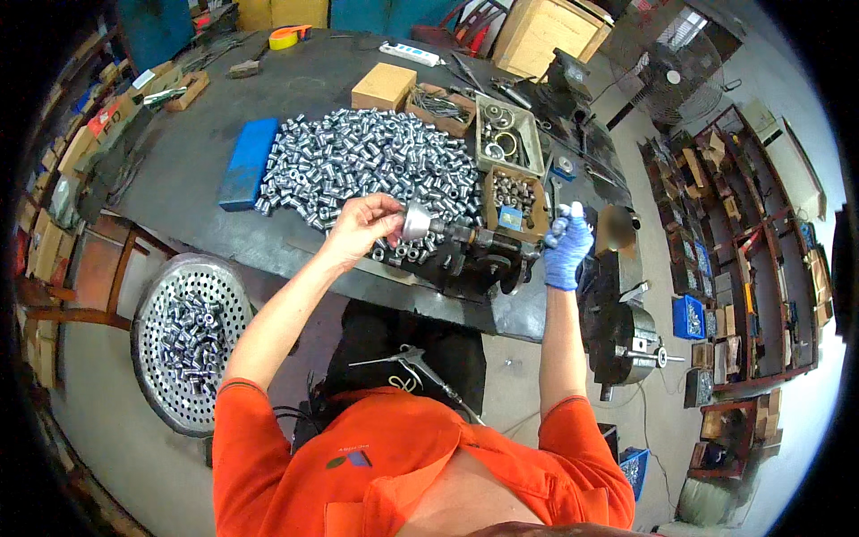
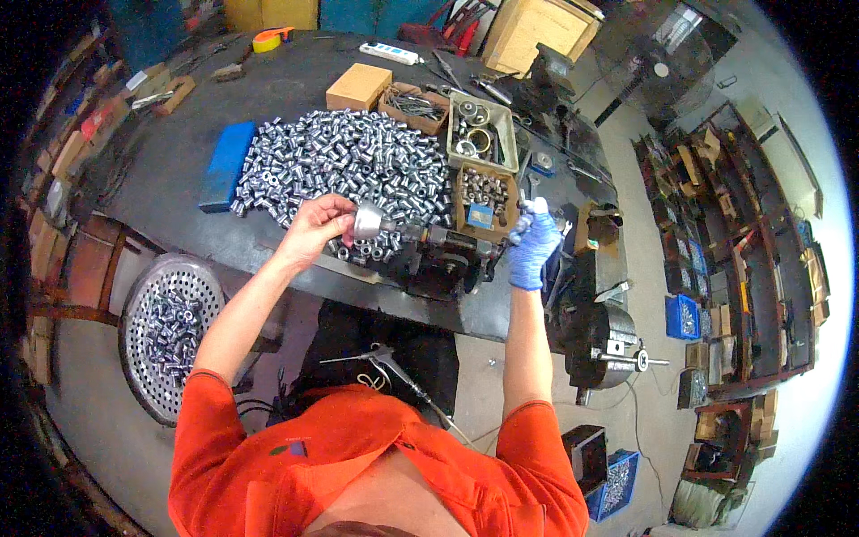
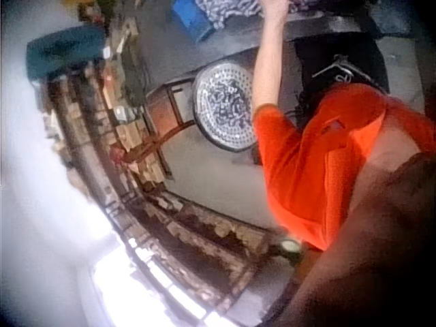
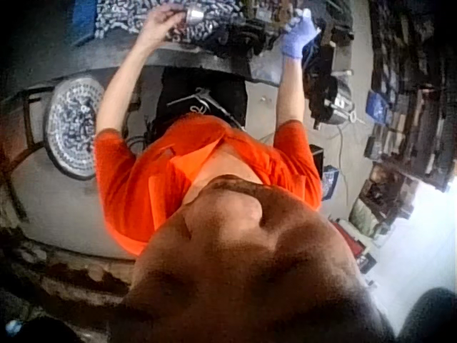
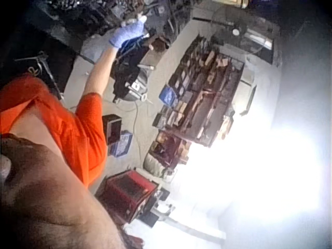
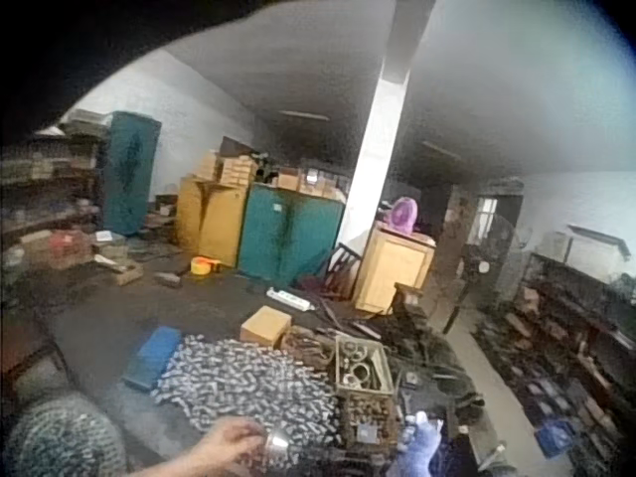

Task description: The person assembles metal components by picking up small metal parts from a large pile and fitting them onto a larger cylindrical component held in a vice, then using an air duster to clean the assembly.

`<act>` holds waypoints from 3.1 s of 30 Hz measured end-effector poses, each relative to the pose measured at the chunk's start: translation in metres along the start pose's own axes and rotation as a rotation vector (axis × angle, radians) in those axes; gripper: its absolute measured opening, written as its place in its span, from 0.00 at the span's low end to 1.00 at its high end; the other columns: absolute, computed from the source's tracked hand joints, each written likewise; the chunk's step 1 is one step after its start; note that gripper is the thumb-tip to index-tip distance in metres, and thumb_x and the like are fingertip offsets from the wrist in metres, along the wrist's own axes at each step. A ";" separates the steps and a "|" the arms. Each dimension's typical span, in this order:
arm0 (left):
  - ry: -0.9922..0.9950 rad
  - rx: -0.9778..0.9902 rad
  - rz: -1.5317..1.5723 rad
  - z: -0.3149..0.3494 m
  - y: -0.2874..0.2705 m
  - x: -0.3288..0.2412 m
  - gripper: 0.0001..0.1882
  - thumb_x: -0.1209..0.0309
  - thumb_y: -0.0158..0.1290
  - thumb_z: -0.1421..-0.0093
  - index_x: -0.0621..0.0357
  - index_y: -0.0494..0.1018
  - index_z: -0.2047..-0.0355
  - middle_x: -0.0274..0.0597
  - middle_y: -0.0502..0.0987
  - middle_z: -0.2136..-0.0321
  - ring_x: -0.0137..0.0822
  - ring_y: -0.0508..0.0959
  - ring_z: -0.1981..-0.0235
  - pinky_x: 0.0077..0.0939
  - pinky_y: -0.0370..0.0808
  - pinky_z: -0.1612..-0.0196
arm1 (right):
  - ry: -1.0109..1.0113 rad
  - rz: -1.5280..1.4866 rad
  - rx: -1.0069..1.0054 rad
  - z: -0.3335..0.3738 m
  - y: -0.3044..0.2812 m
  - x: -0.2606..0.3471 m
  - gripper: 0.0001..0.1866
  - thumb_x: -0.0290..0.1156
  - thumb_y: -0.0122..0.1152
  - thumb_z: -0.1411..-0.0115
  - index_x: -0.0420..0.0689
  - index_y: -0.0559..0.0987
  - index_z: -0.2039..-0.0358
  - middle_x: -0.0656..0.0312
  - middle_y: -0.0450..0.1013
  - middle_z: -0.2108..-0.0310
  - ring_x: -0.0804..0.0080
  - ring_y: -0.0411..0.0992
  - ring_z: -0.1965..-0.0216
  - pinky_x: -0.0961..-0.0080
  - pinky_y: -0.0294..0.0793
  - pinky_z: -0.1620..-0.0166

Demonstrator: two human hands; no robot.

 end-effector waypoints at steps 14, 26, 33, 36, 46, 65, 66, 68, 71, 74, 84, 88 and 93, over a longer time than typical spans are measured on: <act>0.029 -0.095 0.107 0.002 0.000 0.009 0.05 0.74 0.49 0.42 0.64 0.68 0.68 0.37 0.72 0.80 0.24 0.70 0.82 0.17 0.68 0.82 | 0.172 0.037 -0.169 0.063 -0.064 -0.078 0.12 0.40 0.52 0.41 0.47 0.73 0.76 0.72 0.65 0.85 0.86 0.57 0.89 0.88 0.52 0.88; -0.080 -0.037 0.075 0.003 0.001 0.005 0.09 0.70 0.48 0.40 0.65 0.69 0.68 0.37 0.71 0.81 0.24 0.71 0.82 0.16 0.69 0.81 | 0.035 -0.004 -0.013 0.109 -0.045 -0.016 0.17 0.42 0.53 0.42 0.37 0.73 0.72 0.67 0.61 0.91 0.84 0.56 0.91 0.87 0.53 0.89; -0.088 -0.108 -0.355 -0.001 0.001 0.009 0.20 0.58 0.40 0.37 0.62 0.68 0.74 0.35 0.70 0.86 0.23 0.68 0.88 0.16 0.65 0.83 | -0.018 0.007 -0.014 0.110 -0.038 -0.002 0.17 0.41 0.55 0.43 0.37 0.74 0.72 0.68 0.62 0.90 0.85 0.56 0.91 0.88 0.53 0.89; -0.107 -0.224 -0.474 -0.002 0.000 0.011 0.23 0.56 0.38 0.38 0.64 0.68 0.77 0.48 0.71 0.86 0.40 0.73 0.86 0.34 0.67 0.79 | -0.020 0.027 -0.033 0.109 -0.036 0.000 0.17 0.42 0.55 0.43 0.37 0.74 0.72 0.69 0.61 0.89 0.85 0.56 0.90 0.88 0.53 0.89; 0.225 -0.413 -0.726 0.004 0.007 -0.018 0.17 0.63 0.39 0.38 0.63 0.67 0.78 0.55 0.70 0.81 0.55 0.72 0.76 0.44 0.66 0.73 | -0.011 -0.059 0.017 0.101 -0.024 0.012 0.18 0.43 0.53 0.42 0.38 0.74 0.71 0.67 0.64 0.89 0.85 0.58 0.91 0.88 0.54 0.90; 0.001 -0.165 -0.650 -0.002 -0.002 0.007 0.26 0.50 0.36 0.38 0.63 0.68 0.76 0.47 0.71 0.83 0.45 0.74 0.78 0.36 0.68 0.73 | 0.036 -0.249 0.071 0.068 -0.003 0.029 0.21 0.46 0.47 0.39 0.39 0.74 0.71 0.63 0.65 0.86 0.83 0.55 0.91 0.87 0.53 0.89; 0.040 -0.205 -0.676 -0.001 -0.001 0.005 0.26 0.51 0.36 0.38 0.63 0.68 0.76 0.50 0.71 0.82 0.49 0.73 0.76 0.38 0.67 0.71 | 0.032 -0.256 0.085 0.070 -0.002 0.028 0.21 0.46 0.47 0.39 0.38 0.74 0.71 0.63 0.65 0.86 0.83 0.55 0.90 0.88 0.53 0.89; 0.056 -0.254 -0.666 -0.001 0.001 0.006 0.26 0.52 0.35 0.38 0.64 0.68 0.75 0.53 0.71 0.80 0.53 0.73 0.72 0.41 0.67 0.69 | 0.002 -0.250 0.177 0.074 0.005 0.030 0.21 0.45 0.48 0.39 0.37 0.74 0.70 0.64 0.65 0.85 0.84 0.55 0.90 0.88 0.54 0.89; 0.055 -0.287 -0.589 -0.002 0.004 0.005 0.24 0.54 0.35 0.38 0.64 0.68 0.75 0.55 0.72 0.78 0.55 0.72 0.71 0.43 0.66 0.68 | -0.127 -0.153 0.005 0.085 0.001 0.036 0.18 0.43 0.52 0.41 0.38 0.74 0.72 0.66 0.66 0.82 0.86 0.56 0.87 0.89 0.52 0.89; 0.120 -0.329 -0.638 -0.003 0.003 0.000 0.22 0.58 0.35 0.38 0.64 0.70 0.74 0.56 0.73 0.77 0.56 0.72 0.71 0.43 0.66 0.68 | -0.124 -0.146 0.006 0.101 -0.006 0.033 0.18 0.44 0.52 0.41 0.39 0.73 0.73 0.68 0.64 0.85 0.87 0.54 0.88 0.88 0.51 0.89; -0.150 -0.227 -0.341 0.000 -0.001 0.005 0.25 0.56 0.44 0.40 0.71 0.72 0.77 0.36 0.69 0.85 0.24 0.64 0.81 0.25 0.62 0.77 | 0.144 -0.080 -0.183 0.069 -0.063 -0.070 0.14 0.42 0.52 0.41 0.47 0.71 0.79 0.72 0.62 0.88 0.85 0.56 0.90 0.88 0.49 0.89; -0.165 -0.220 -0.349 -0.001 -0.004 0.006 0.25 0.56 0.44 0.41 0.69 0.71 0.81 0.33 0.67 0.88 0.24 0.63 0.85 0.25 0.59 0.80 | 0.070 0.186 -0.244 0.013 -0.055 -0.065 0.15 0.44 0.55 0.44 0.46 0.73 0.78 0.72 0.63 0.88 0.84 0.56 0.90 0.86 0.50 0.88; -0.220 -0.221 -0.279 0.002 -0.012 0.011 0.24 0.56 0.45 0.40 0.64 0.68 0.85 0.30 0.63 0.91 0.22 0.60 0.89 0.22 0.55 0.86 | 0.029 -0.047 0.019 -0.004 -0.006 -0.015 0.15 0.43 0.52 0.41 0.43 0.73 0.74 0.70 0.61 0.89 0.84 0.57 0.90 0.86 0.54 0.89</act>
Point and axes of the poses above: each hand's wrist, its own z-axis away from the middle knuckle, its own y-axis out of the palm, x = y × z, the point moved 9 cm from there along -z, towards the middle knuckle
